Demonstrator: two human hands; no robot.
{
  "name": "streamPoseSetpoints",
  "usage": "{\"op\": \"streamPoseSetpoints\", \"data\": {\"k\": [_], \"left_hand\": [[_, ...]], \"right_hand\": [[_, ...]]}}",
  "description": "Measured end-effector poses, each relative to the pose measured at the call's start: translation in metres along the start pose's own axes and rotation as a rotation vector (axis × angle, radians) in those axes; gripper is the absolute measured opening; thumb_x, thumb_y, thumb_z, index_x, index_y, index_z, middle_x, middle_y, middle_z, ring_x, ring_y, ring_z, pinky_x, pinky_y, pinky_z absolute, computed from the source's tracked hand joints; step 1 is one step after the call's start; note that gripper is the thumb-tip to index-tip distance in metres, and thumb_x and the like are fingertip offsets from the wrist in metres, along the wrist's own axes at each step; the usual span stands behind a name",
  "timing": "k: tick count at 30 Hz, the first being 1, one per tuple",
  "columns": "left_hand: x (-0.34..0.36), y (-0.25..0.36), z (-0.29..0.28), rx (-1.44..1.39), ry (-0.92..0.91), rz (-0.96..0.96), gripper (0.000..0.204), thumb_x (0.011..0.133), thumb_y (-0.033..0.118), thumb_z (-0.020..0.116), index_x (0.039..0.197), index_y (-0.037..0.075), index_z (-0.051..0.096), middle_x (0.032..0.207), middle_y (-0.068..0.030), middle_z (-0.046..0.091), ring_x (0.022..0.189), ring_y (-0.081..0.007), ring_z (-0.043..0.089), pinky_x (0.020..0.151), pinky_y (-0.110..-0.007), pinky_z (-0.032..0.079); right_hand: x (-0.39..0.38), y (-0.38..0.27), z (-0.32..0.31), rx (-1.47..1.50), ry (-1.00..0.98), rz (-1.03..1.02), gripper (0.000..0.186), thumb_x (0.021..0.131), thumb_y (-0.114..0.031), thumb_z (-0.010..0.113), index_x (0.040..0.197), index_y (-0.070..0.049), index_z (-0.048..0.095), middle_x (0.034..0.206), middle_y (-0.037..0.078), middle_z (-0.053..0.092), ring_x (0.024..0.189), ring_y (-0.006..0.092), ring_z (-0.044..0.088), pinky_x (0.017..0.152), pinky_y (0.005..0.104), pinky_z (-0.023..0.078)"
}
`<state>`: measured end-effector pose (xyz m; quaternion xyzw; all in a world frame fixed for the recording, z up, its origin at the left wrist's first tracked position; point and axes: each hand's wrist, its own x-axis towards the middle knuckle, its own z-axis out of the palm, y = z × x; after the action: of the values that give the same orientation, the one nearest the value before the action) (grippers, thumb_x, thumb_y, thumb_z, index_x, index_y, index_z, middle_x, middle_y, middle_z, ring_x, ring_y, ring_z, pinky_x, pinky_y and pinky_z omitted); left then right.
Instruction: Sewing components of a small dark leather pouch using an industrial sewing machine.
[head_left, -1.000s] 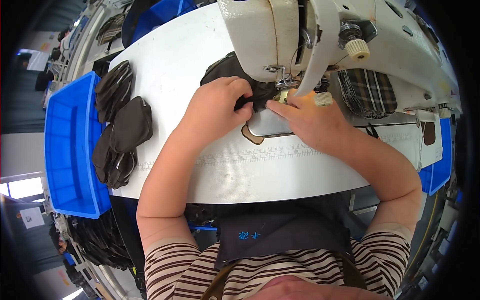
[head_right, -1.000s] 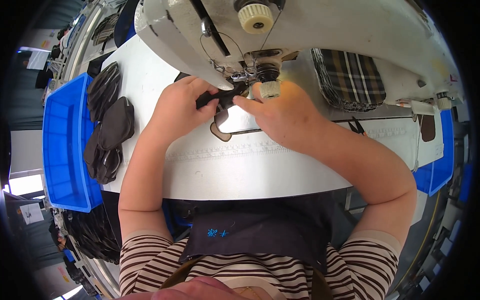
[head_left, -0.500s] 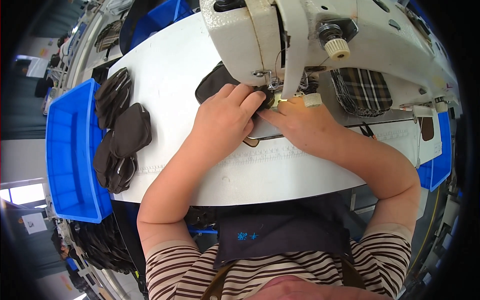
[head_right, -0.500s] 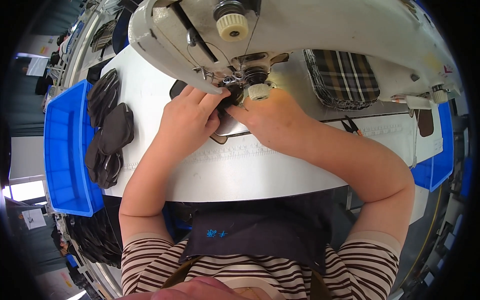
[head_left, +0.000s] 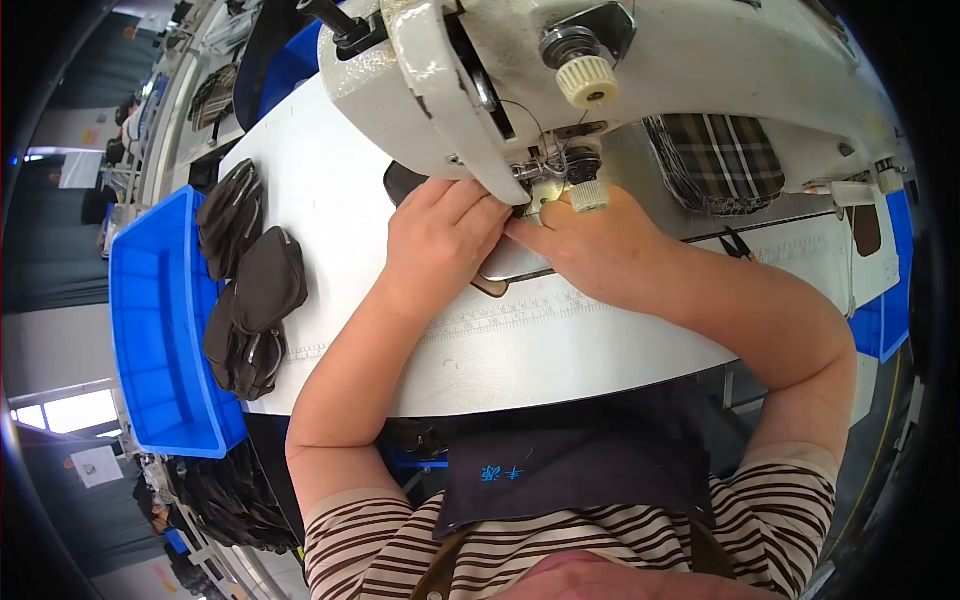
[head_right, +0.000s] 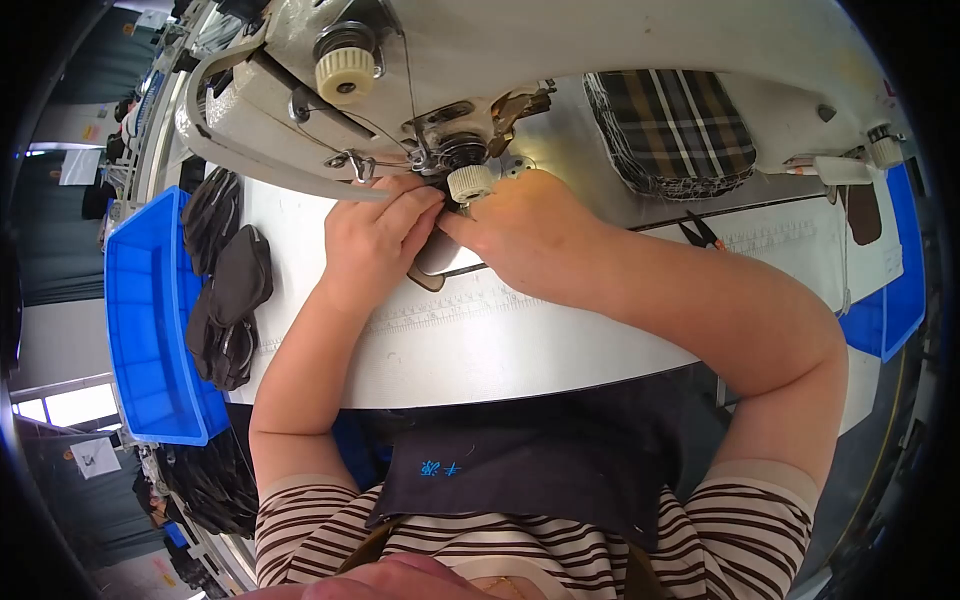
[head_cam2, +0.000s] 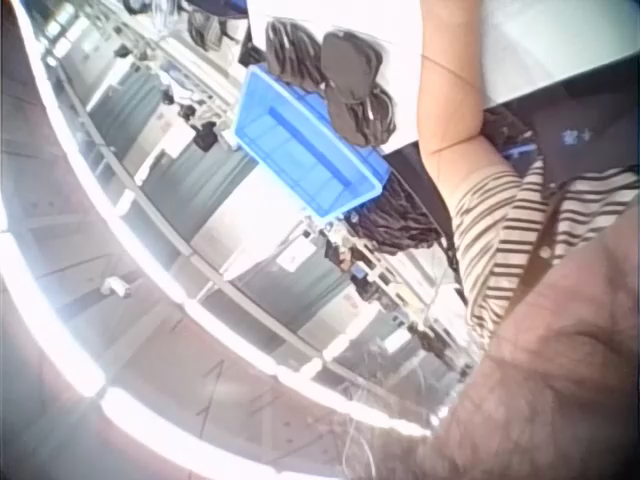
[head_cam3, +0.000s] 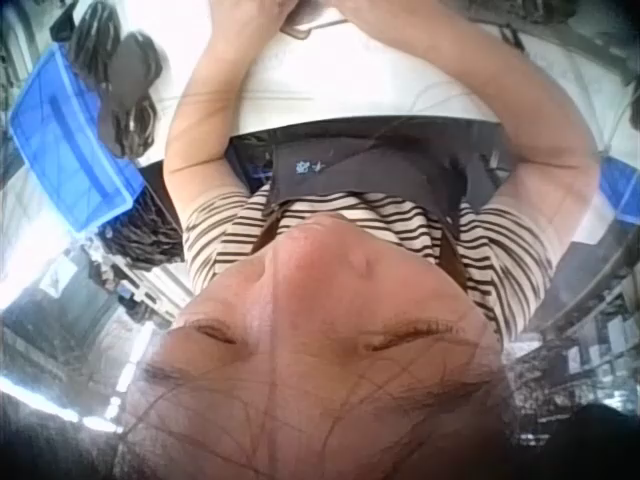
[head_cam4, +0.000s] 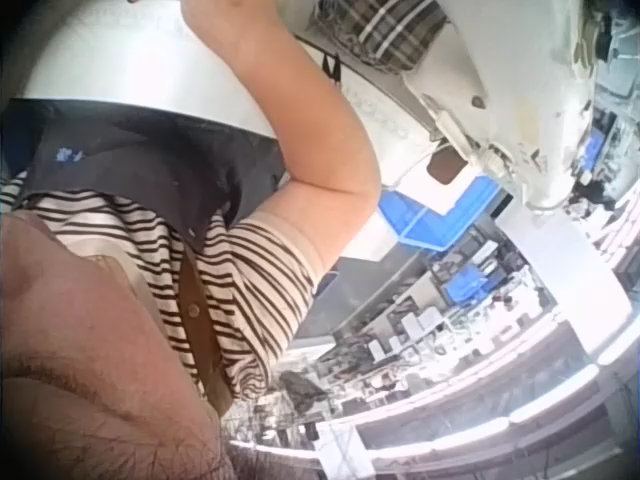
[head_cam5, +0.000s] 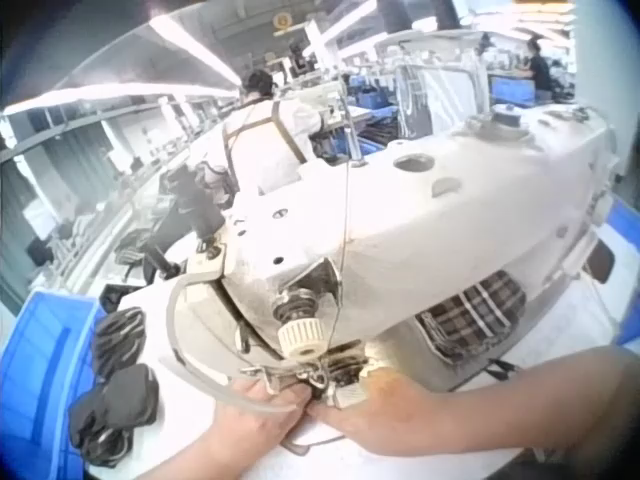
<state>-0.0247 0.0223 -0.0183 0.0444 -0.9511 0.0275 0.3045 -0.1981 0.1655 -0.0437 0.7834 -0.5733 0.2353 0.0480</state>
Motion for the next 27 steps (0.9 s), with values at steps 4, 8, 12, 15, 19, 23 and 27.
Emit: {"op": "streamPoseSetpoints", "data": {"k": [4,8,12,15,19,23,27], "left_hand": [[-0.004,-0.004,0.001,-0.161,-0.108,-0.072,0.022,0.079,0.005,0.079,0.101,0.010,0.076,0.100,-0.0037,0.074,0.089,-0.0281,0.072,0.072,-0.038,0.058],[0.001,0.001,-0.007,-0.175,-0.194,-0.116,0.021,0.083,0.002,0.076,0.102,0.009,0.075,0.098,-0.0055,0.074,0.090,-0.0296,0.073,0.073,-0.039,0.059],[-0.003,0.000,0.002,-0.153,-0.162,-0.125,0.022,0.083,0.001,0.075,0.104,0.009,0.075,0.099,-0.0059,0.075,0.090,-0.0299,0.073,0.073,-0.039,0.059],[-0.005,-0.001,0.006,-0.292,-0.149,-0.217,0.023,0.082,0.001,0.075,0.104,0.009,0.076,0.101,-0.0061,0.075,0.090,-0.0299,0.073,0.073,-0.040,0.059],[-0.002,0.003,0.003,-0.211,-0.152,-0.160,0.024,0.081,0.002,0.075,0.104,0.009,0.077,0.103,-0.0058,0.075,0.090,-0.0295,0.073,0.073,-0.040,0.059],[-0.003,0.004,-0.002,-0.149,-0.168,-0.135,0.026,0.081,0.002,0.074,0.106,0.009,0.078,0.103,-0.0056,0.075,0.090,-0.0288,0.073,0.073,-0.039,0.059],[-0.005,0.001,-0.004,-0.134,-0.187,-0.108,0.025,0.081,0.001,0.074,0.104,0.008,0.078,0.102,-0.0057,0.074,0.090,-0.0283,0.073,0.072,-0.038,0.059]], "right_hand": [[0.000,-0.003,-0.004,-0.013,-0.020,0.009,0.035,0.082,-0.007,0.068,0.116,-0.009,0.074,0.074,0.007,0.068,0.073,0.0267,0.068,0.067,0.0423,0.052],[-0.002,-0.002,-0.003,-0.025,-0.052,0.017,0.037,0.084,-0.007,0.068,0.120,-0.008,0.074,0.075,0.007,0.068,0.073,0.0267,0.069,0.066,0.0423,0.052],[0.001,-0.004,-0.002,-0.028,-0.030,0.008,0.033,0.084,-0.007,0.068,0.116,-0.008,0.073,0.076,0.007,0.069,0.072,0.0266,0.070,0.066,0.0421,0.053],[0.002,-0.003,-0.002,-0.019,-0.044,-0.016,0.031,0.082,-0.007,0.069,0.113,-0.007,0.073,0.075,0.007,0.069,0.072,0.0263,0.072,0.065,0.0416,0.053],[0.002,-0.003,-0.003,-0.025,0.005,-0.025,0.028,0.081,-0.007,0.070,0.109,-0.007,0.071,0.075,0.007,0.069,0.072,0.0262,0.072,0.064,0.0414,0.053],[0.002,-0.003,-0.002,-0.059,-0.028,-0.024,0.024,0.080,-0.007,0.070,0.104,-0.007,0.070,0.074,0.008,0.069,0.069,0.0265,0.071,0.063,0.0413,0.053],[0.004,-0.004,0.000,-0.056,-0.035,-0.027,0.023,0.080,-0.007,0.071,0.103,-0.007,0.070,0.074,0.008,0.069,0.068,0.0270,0.071,0.062,0.0416,0.052]]}}
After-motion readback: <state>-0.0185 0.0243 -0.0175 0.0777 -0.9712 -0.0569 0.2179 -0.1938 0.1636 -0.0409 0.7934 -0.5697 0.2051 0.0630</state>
